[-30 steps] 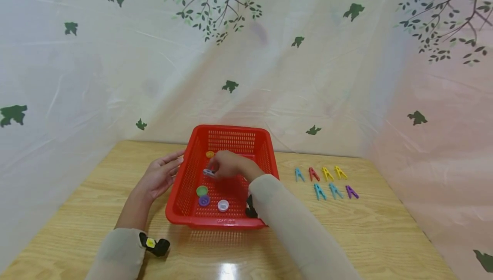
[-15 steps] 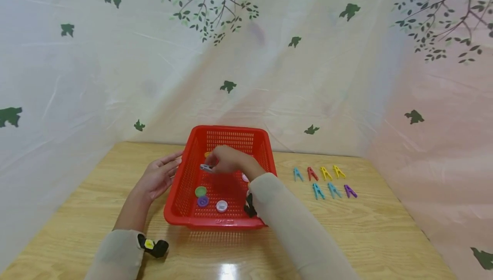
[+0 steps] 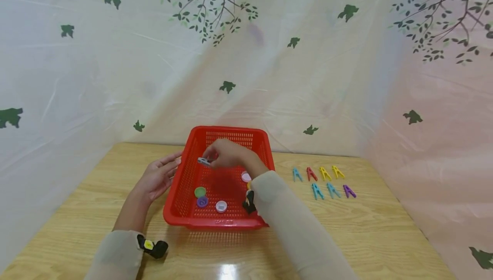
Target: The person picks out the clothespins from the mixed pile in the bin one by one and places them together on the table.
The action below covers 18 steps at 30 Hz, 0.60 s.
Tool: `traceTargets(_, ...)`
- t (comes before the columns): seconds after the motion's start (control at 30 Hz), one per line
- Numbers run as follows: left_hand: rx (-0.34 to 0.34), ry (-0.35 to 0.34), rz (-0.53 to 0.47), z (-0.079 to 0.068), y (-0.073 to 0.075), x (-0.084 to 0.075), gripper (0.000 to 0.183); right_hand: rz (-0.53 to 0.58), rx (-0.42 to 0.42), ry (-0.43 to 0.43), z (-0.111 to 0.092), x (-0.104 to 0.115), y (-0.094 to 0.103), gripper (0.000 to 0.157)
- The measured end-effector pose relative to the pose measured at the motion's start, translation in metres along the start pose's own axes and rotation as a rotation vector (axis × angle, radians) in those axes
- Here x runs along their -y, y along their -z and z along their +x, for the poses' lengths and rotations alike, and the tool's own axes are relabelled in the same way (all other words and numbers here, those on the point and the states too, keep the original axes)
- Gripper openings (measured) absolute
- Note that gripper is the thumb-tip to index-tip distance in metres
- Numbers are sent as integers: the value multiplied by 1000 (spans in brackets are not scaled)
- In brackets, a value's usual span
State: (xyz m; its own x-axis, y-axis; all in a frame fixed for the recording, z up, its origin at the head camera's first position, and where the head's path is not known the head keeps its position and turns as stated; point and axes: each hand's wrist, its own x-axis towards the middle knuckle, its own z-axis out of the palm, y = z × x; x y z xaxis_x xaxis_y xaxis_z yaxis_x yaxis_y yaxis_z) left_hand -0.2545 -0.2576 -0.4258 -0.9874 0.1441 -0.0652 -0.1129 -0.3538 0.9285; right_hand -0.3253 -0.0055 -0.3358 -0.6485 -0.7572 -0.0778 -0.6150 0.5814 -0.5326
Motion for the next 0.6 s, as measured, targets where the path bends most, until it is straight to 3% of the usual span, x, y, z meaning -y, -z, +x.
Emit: traceTargets(0.6, 11, 0, -36, 1, 1, 1, 54, 20, -52, -12, -18, 9, 26, 29)
